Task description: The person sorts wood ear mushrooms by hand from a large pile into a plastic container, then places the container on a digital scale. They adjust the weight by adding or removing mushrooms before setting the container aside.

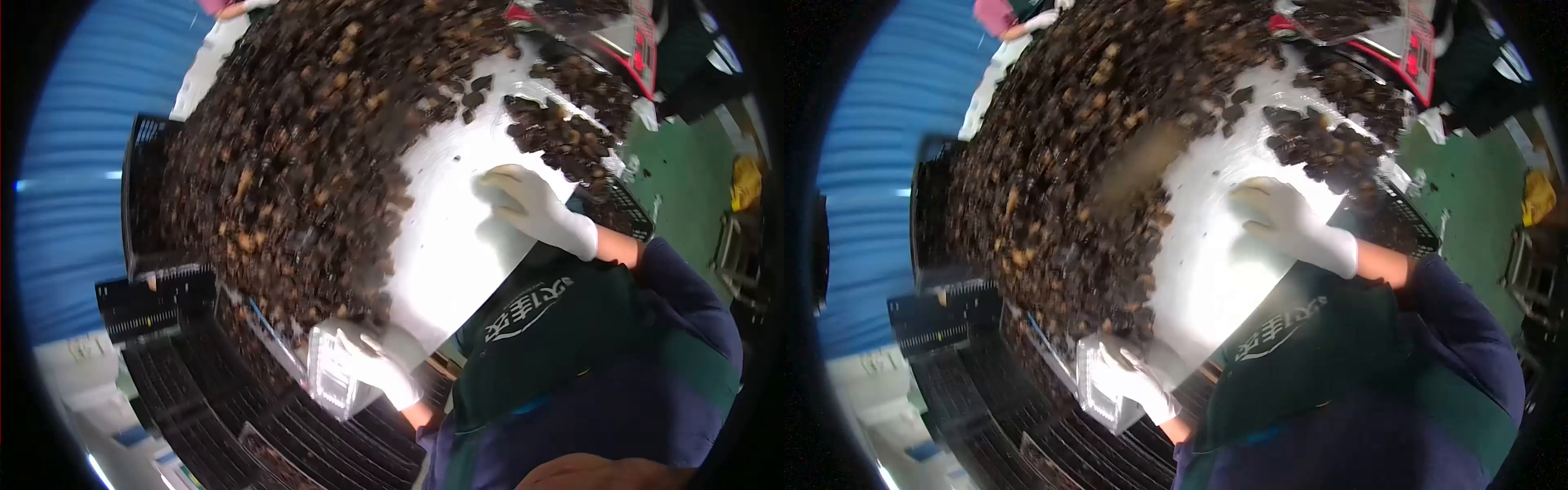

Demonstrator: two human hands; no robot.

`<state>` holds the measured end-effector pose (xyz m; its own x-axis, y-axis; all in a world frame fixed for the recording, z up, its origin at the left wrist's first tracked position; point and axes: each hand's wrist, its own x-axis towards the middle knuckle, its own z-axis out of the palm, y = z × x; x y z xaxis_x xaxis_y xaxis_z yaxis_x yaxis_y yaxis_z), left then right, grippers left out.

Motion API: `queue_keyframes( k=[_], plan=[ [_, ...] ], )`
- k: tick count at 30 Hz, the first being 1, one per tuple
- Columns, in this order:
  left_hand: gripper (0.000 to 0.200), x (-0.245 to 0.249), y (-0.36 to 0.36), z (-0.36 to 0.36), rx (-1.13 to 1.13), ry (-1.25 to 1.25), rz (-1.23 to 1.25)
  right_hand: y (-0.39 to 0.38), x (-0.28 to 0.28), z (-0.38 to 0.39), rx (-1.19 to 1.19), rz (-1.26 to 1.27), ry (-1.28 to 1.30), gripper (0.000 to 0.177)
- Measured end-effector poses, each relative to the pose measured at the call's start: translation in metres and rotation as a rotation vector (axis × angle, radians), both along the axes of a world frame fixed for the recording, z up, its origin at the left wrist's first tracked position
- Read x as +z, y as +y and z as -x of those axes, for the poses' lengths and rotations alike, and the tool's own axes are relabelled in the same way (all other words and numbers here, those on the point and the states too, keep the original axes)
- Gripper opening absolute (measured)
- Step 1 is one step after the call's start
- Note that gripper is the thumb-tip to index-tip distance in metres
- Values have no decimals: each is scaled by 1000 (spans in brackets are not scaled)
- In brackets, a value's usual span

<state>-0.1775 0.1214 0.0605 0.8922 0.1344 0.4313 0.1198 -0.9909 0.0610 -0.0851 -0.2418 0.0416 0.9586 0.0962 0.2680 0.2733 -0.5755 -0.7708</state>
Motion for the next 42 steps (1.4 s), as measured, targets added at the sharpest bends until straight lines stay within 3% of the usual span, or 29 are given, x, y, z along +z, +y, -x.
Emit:
queue_keyframes(
  k=[1,2,3,4,5,7,9,11,15,20,25,29,31,33,35,37,38,39,41,42],
  plan=[
    [37,-13,25,21,-20,-28,-83,18,-16,-16,46,108,-48,45],
    [42,-14,33,35,-128,26,64,36,-1,-29,119,73,236,50],
    [42,-2,29,41,-114,119,-87,53,-4,-47,137,102,49,49],
    [41,-4,26,45,-22,-9,-57,71,-9,-67,154,123,-135,49],
    [40,-8,24,49,63,-143,-27,89,-13,-83,183,113,-200,48],
    [34,3,34,55,192,-21,111,123,-9,-116,236,186,-253,50],
    [30,0,52,62,169,54,15,155,-7,-140,230,277,-492,52],
    [26,9,56,62,60,148,70,172,-5,-158,320,438,-540,61],
    [24,14,63,62,78,290,-50,165,-32,-171,408,430,-525,54],
    [15,6,77,62,-38,186,-152,125,-23,-125,432,552,-392,49],
    [20,9,83,60,-78,164,-61,123,0,-117,272,396,-366,32],
    [22,10,88,64,-34,148,-24,178,15,-140,395,215,-442,29],
    [21,13,86,66,-6,147,-12,215,22,-145,413,260,-306,36],
    [22,26,68,66,-4,65,-110,246,40,-147,384,465,-86,53],
    [24,44,38,71,33,-39,-185,260,5,-167,371,339,-217,31],
    [30,67,-6,61,-165,-139,-132,254,5,-177,362,247,-133,37],
    [32,57,-22,57,-266,-67,83,250,7,-180,368,156,-45,43],
    [33,47,-37,53,-367,13,298,239,18,-175,362,83,-23,38],
    [32,54,-76,26,-664,245,33,213,21,-178,428,-130,194,34],
    [31,38,-94,11,-764,249,117,196,21,-178,522,-300,301,32]
  ],
)
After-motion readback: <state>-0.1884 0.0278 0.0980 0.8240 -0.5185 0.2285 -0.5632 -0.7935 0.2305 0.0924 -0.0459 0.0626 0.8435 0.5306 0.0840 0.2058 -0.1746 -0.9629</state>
